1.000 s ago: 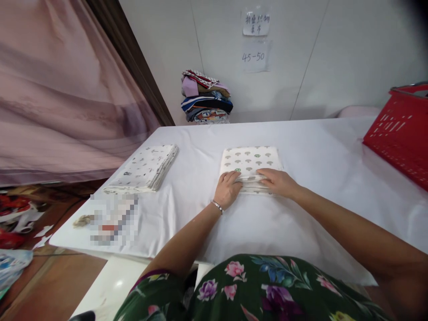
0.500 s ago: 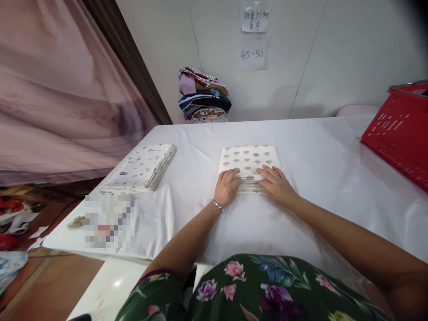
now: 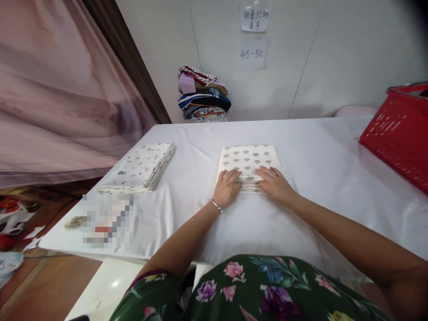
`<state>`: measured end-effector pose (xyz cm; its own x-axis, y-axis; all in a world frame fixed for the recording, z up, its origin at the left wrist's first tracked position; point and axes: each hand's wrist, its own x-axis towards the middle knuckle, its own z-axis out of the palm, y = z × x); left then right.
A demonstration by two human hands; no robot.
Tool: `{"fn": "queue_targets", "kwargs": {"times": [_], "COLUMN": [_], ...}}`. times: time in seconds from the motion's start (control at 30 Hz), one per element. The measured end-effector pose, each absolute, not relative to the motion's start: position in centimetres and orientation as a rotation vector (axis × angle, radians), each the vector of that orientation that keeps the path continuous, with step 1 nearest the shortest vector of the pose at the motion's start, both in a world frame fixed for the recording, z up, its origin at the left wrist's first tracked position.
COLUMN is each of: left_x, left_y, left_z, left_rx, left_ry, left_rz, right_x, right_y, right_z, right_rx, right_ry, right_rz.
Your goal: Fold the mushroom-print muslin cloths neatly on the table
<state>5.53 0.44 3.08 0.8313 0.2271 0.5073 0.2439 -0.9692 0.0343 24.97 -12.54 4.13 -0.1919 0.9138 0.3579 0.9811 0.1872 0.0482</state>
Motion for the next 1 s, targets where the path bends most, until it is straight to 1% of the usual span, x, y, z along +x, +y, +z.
{"fn": "queue_targets", "kwargs": {"times": [0.2,0.53,1.0], "left_x": [5.9,6.0,7.4], "left_y": [0.3,0.2,0.6], "left_z": [2.7,2.6,3.2], "left_rx": [-2.957,-2.969,-2.933], "left_ry": [-0.438,-0.393,-0.235], "left_rz": [-0.847,-0.809,-0.752], "right_x": [25.1,25.1,24.9], "right_y": [-12.2,-12.2,-12.0], "right_z": [3.5,3.5,3.6], "right_rx": [-1.838,-1.804,-1.764], "right_ry": [-2.123,-2.211,-2.233], "right_rz": [-0.41,-0.502,-0.512]}}
